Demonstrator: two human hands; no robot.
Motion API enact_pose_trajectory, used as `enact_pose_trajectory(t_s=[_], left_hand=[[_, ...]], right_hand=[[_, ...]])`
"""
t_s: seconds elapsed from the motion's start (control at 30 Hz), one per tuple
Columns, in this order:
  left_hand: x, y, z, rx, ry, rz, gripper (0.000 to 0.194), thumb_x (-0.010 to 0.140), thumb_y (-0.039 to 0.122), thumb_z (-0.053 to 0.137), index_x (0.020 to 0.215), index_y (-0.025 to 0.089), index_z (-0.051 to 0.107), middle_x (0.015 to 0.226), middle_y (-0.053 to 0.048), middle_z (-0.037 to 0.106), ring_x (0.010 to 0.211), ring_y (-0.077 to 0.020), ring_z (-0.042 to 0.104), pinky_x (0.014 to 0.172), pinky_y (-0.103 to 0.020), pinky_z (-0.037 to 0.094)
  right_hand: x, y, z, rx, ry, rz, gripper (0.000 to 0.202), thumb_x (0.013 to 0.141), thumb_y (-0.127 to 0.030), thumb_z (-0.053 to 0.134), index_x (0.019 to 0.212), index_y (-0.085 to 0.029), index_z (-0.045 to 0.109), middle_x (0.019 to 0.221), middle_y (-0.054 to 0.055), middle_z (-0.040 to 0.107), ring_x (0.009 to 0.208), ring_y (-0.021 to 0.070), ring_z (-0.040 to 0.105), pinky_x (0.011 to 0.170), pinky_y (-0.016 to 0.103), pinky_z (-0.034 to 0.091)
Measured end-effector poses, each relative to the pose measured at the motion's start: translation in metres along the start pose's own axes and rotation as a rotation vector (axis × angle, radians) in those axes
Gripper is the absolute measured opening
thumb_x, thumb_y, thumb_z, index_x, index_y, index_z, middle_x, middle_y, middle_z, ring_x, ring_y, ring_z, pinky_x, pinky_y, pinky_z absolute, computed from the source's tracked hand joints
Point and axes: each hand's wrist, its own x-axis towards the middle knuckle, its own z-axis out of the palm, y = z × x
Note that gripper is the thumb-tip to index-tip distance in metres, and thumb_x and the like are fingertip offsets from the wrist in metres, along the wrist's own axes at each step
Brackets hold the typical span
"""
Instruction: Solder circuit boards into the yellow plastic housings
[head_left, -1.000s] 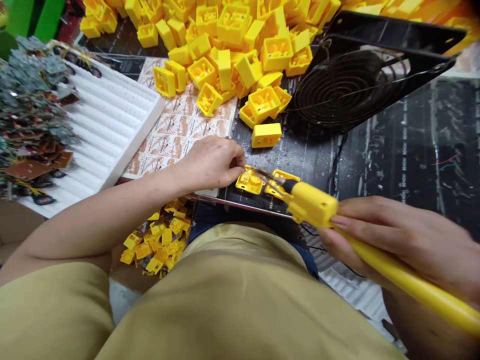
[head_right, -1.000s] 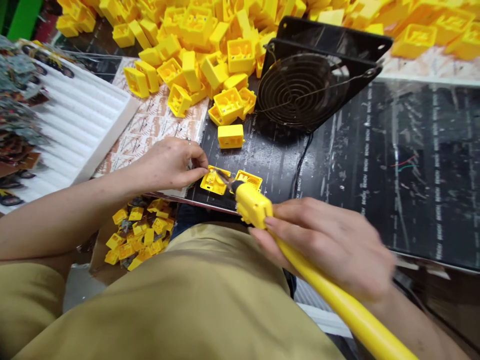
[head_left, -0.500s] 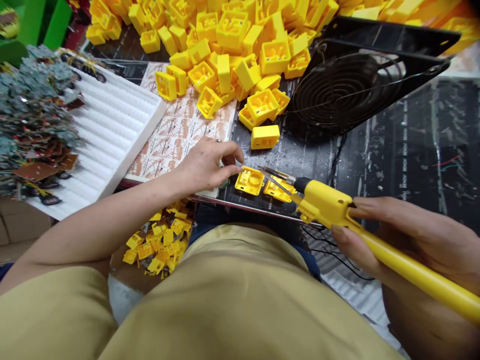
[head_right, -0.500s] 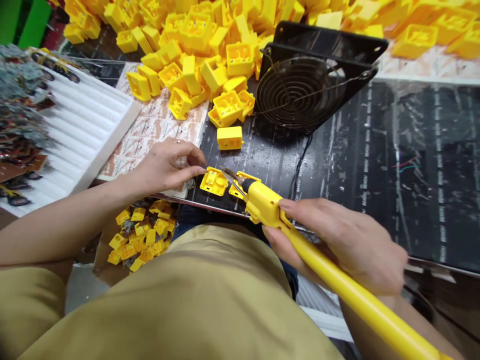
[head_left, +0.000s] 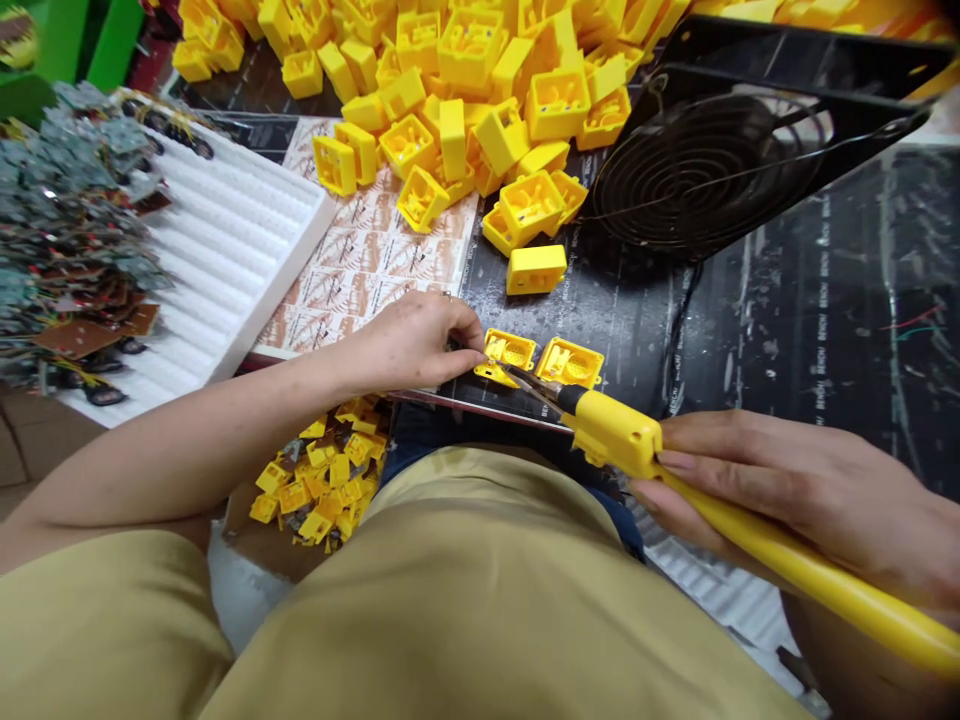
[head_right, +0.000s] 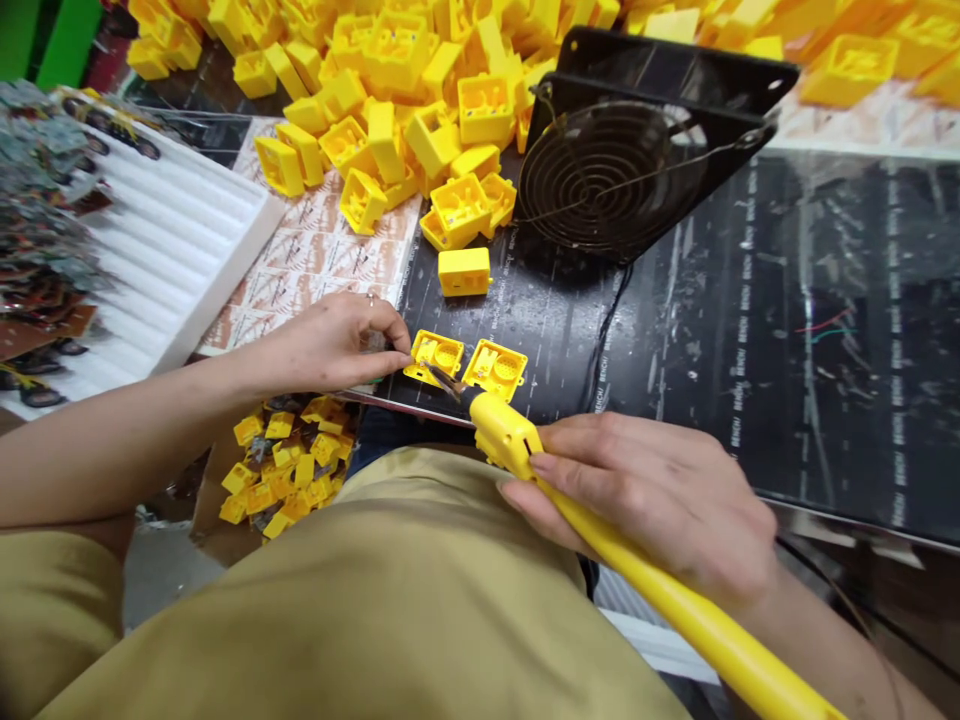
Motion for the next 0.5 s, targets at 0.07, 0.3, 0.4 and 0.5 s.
enact_pose_trajectory(t_s=[0.07, 0.3, 0.4, 0.5], left_hand=[[-0.001, 0.0, 0.0, -0.021, 0.016, -0.017, 0.01, 0.079, 0.017, 0.064, 0.084, 0.016, 0.073, 0.081, 0.0, 0.075, 0.076, -0.0131, 0.067, 0.075, -0.024, 0.047], [0.004, 0.0, 0.002, 0.056, 0.001, 0.02, 0.011, 0.078, 0.015, 0.064, 0.083, 0.016, 0.074, 0.082, -0.002, 0.075, 0.079, -0.0151, 0.067, 0.076, -0.026, 0.047], [0.005, 0.003, 0.002, 0.091, -0.006, 0.022, 0.011, 0.078, 0.016, 0.063, 0.082, 0.016, 0.074, 0.081, -0.002, 0.075, 0.078, -0.0151, 0.067, 0.075, -0.026, 0.046], [0.006, 0.003, 0.003, 0.103, -0.012, 0.029, 0.012, 0.077, 0.016, 0.062, 0.081, 0.016, 0.074, 0.08, -0.002, 0.075, 0.076, -0.015, 0.067, 0.074, -0.026, 0.046]], right_hand=[[0.005, -0.002, -0.001, -0.031, -0.003, -0.015, 0.02, 0.101, -0.03, 0.054, 0.084, -0.019, 0.059, 0.073, 0.004, 0.068, 0.068, 0.0068, 0.066, 0.066, 0.015, 0.056], [0.013, -0.003, 0.0, -0.03, -0.027, -0.097, 0.012, 0.096, -0.024, 0.062, 0.085, -0.018, 0.059, 0.076, 0.004, 0.069, 0.071, 0.0087, 0.068, 0.069, 0.018, 0.059], [0.014, -0.003, -0.004, 0.011, -0.016, -0.158, 0.014, 0.086, -0.015, 0.072, 0.091, -0.018, 0.059, 0.079, 0.003, 0.069, 0.072, 0.0111, 0.069, 0.072, 0.022, 0.061], [0.008, 0.0, -0.012, 0.007, -0.042, -0.109, 0.014, 0.087, -0.02, 0.072, 0.094, -0.022, 0.06, 0.082, 0.0, 0.07, 0.074, 0.0117, 0.069, 0.074, 0.023, 0.061]])
